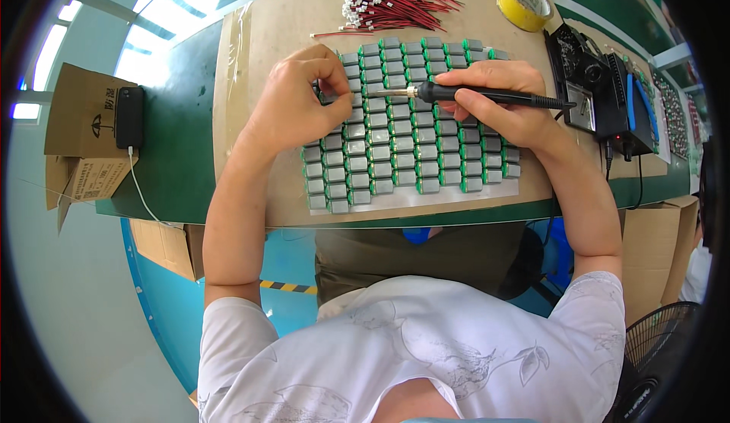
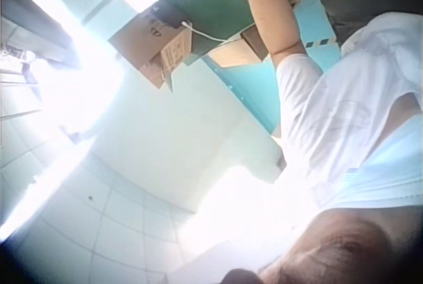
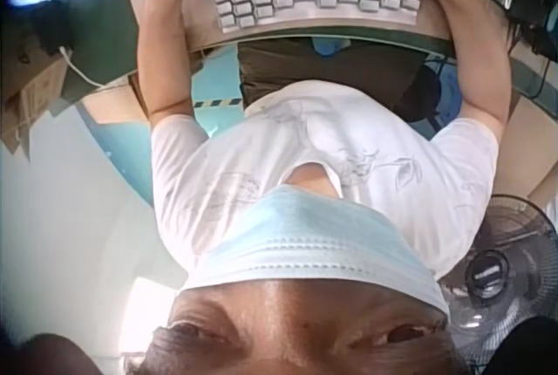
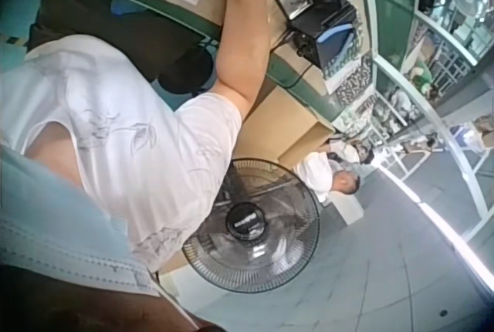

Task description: Soldering components or wires onto an array of electronic parts on a workbench.

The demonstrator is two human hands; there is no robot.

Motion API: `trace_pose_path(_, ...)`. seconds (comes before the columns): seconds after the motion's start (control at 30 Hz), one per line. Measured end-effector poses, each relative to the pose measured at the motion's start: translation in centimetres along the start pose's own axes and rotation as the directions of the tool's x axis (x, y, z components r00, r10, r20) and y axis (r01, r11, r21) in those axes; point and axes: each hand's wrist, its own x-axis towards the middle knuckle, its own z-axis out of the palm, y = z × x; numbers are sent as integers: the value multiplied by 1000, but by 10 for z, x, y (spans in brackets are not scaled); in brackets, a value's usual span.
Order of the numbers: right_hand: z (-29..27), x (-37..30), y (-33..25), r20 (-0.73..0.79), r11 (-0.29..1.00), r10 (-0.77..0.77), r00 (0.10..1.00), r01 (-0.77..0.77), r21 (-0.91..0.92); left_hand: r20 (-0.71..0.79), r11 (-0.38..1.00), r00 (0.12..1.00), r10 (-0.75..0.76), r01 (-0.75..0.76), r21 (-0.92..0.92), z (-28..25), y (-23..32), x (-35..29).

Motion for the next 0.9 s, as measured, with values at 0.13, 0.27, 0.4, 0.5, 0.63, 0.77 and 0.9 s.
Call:
trace_pose_path(0.13,-1,2,-4,24,999,21,999,-20,-41,6,1000,1000,-17,17,-2,0,0,0)
trace_pose_path(0.27,0,1,-5,8,999,33,999,-33,-31,-4,1000,1000,1,-1,7,1,0,0)
trace_pose_path(0.4,0,1,-3,10,999,21,1000,-21,-40,-3,1000,1000,-9,9,1,2,0,0)
trace_pose_path(0.5,0,2,-4,9,999,23,1000,-23,-46,-1,1000,1000,-14,14,-1,2,0,0)
trace_pose_path(0.63,2,1,-5,-16,999,36,999,-36,-15,-2,1000,1000,-3,3,-1,3,0,0)
trace_pose_path(0.77,2,1,-6,-23,999,31,999,-31,-7,6,1000,1000,-8,8,2,4,1,0)
trace_pose_path(0.9,2,2,-6,-22,999,35,999,-35,-2,-7,1000,1000,16,-16,-1,5,-3,-1)
